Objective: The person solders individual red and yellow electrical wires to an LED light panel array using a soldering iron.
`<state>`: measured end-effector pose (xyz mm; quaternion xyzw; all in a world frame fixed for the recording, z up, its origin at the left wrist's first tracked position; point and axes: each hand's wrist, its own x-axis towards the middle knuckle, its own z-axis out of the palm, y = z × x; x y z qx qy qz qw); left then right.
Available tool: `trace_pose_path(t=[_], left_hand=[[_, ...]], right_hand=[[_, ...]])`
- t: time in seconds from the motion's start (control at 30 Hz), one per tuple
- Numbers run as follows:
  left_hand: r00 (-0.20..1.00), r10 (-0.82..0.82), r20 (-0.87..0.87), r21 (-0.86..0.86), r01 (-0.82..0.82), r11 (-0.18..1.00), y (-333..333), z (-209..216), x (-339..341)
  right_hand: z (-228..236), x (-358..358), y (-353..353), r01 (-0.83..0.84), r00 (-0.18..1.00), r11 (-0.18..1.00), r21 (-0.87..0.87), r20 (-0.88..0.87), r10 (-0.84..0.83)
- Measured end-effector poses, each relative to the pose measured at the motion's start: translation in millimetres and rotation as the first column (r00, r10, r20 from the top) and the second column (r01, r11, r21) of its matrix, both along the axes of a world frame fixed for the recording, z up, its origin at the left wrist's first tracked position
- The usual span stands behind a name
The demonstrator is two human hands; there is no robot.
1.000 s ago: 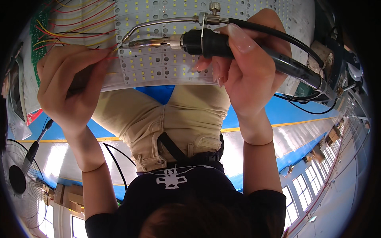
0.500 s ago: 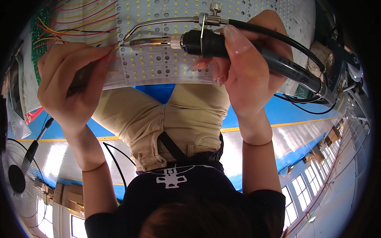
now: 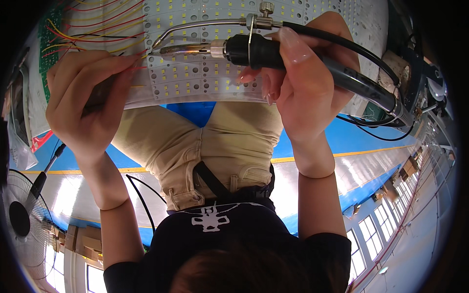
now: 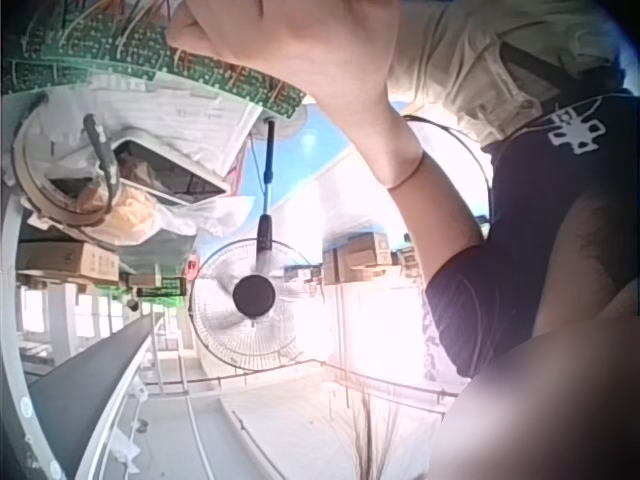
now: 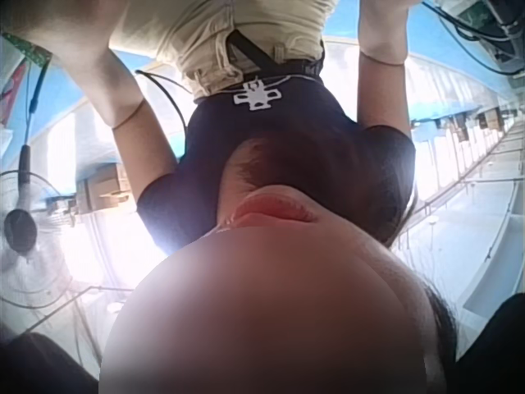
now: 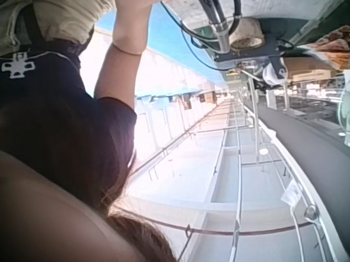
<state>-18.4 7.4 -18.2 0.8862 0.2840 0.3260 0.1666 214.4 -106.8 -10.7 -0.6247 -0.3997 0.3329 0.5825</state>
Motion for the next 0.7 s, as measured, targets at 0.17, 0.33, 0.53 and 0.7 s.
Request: trace_pose_path(t=[0.17, 0.33, 0.53, 0.7], left_hand=[[1.0, -0.005, -0.005, 0.001, 0.005, 1.0, 1.2, 1.4, -0.5], [1.0, -0.009, -0.003, 0.003, 0.009, 1.0, 2.0, 1.3, 0.0], [1.0, -0.03, -0.008, 0.005, 0.03, 1.0, 1.8, 4.3, 3.4], [0.999, -0.03, -0.014, 0.0, 0.03, 1.0, 1.3, 5.3, 3.0]], right_hand=[[2.4, 3.4, -0.1, -0.011, 1.0, 1.0, -0.026, -0.03, 0.01], [-0.3, 5.3, 1.9, 0.04, 0.996, 0.996, -0.077, 0.088, -0.033], [-11.5, 14.2, 0.1, -0.178, 0.962, 0.959, 0.223, -0.166, 0.217], [1.2, 6.8, 3.7, -0.052, 0.999, 0.999, 0.004, -0.007, 0.052]])
